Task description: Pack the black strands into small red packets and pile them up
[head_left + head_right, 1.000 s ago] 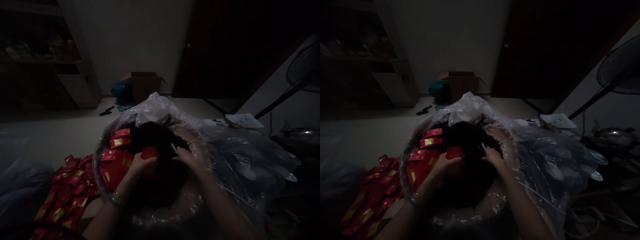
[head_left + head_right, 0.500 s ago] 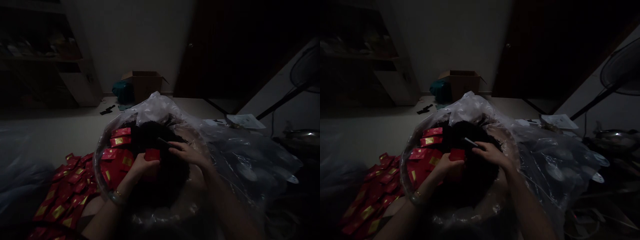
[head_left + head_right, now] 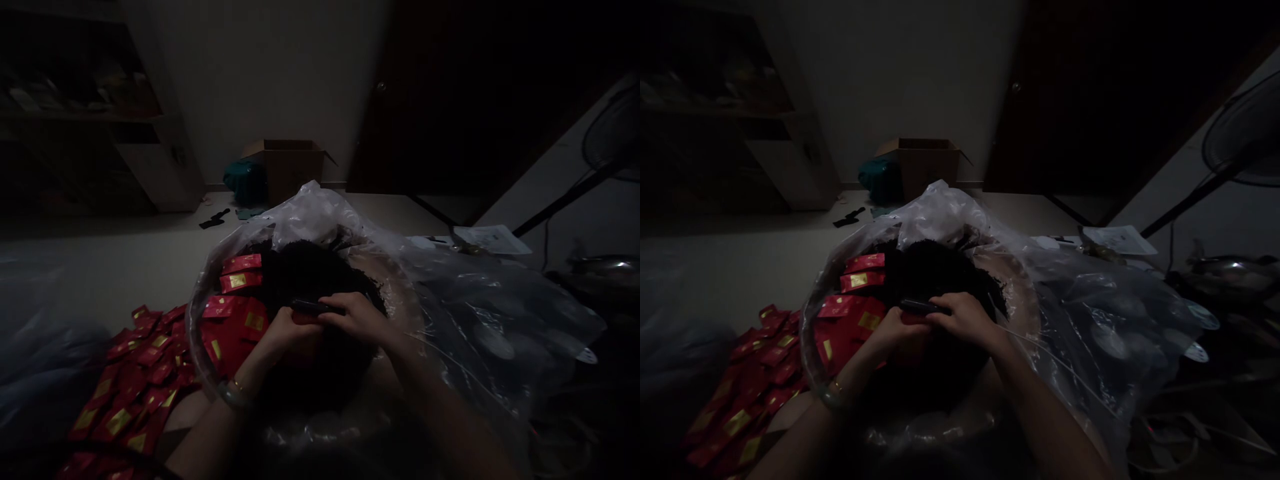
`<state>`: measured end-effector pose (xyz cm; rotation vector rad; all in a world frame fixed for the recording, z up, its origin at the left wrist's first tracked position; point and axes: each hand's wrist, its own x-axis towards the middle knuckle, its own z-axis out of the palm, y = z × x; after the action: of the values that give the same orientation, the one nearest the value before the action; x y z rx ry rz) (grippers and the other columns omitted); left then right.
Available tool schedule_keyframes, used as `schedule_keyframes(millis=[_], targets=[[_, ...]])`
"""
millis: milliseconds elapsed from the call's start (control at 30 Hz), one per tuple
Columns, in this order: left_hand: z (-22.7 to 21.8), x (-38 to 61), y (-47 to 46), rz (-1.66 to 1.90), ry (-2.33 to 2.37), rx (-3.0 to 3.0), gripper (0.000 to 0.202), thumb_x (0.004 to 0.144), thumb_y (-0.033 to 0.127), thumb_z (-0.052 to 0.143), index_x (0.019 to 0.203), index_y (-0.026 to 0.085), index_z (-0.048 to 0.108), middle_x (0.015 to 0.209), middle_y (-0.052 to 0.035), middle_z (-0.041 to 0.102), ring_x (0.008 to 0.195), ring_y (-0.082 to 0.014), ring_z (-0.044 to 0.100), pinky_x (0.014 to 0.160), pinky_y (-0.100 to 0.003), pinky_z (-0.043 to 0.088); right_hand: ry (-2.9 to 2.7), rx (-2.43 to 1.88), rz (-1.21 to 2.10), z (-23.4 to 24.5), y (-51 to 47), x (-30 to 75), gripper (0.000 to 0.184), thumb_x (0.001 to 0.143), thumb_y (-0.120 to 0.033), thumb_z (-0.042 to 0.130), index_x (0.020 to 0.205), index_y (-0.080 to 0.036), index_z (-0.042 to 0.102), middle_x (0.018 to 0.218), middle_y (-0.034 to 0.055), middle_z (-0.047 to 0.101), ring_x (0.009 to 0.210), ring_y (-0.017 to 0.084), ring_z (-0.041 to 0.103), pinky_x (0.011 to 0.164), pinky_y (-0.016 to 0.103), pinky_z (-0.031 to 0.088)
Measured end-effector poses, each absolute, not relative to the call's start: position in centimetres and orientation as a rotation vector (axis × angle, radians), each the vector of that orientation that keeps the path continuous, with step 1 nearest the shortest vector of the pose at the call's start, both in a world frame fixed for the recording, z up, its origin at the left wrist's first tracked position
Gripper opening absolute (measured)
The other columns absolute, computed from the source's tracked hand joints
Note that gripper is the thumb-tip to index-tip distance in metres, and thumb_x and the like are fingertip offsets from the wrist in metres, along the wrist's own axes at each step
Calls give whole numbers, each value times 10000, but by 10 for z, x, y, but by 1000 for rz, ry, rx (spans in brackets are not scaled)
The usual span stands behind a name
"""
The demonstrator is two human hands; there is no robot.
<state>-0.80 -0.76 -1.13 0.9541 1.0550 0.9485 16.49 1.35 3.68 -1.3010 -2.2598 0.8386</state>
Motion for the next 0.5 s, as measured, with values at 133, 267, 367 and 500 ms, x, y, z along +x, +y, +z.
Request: schedule_keyframes(millis=[133, 267, 367, 500], targets=[[-13, -9, -7, 953, 1047, 952, 243, 508, 157, 771, 745, 129, 729, 652, -7, 706, 577, -134, 613, 574, -227, 474, -2272, -1308, 795, 37, 12, 162, 276, 792, -285, 643, 1051, -223, 719, 943, 52, 741, 844, 225, 675, 712, 287, 462], [-13, -9, -7, 942, 1051, 950, 239, 504, 179, 780, 727, 118, 719, 627, -13, 691, 564, -138, 599, 569, -239, 470, -2270, -1326, 809, 37, 12, 162, 269, 799, -293, 636, 1045, -227, 719, 958, 48, 738, 847, 226, 675, 710, 291, 470], [-14, -8, -7, 933, 1061, 970, 271, 509, 200, 778, 758, 111, 717, 647, -19, 689, 578, -143, 595, 567, -244, 461, -2276, -1305, 822, 35, 15, 165, 313, 784, -319, 654, 1075, -215, 703, 1003, 64, 729, 888, 236, 670, 752, 306, 479], [-14, -8, -7, 916, 1088, 995, 282, 505, 218, 782, 748, 99, 704, 623, -7, 664, 577, -134, 581, 570, -241, 447, -2270, -1300, 782, 33, 18, 172, 421, 750, -375, 690, 1127, -187, 674, 1053, 94, 712, 946, 257, 657, 809, 336, 484]])
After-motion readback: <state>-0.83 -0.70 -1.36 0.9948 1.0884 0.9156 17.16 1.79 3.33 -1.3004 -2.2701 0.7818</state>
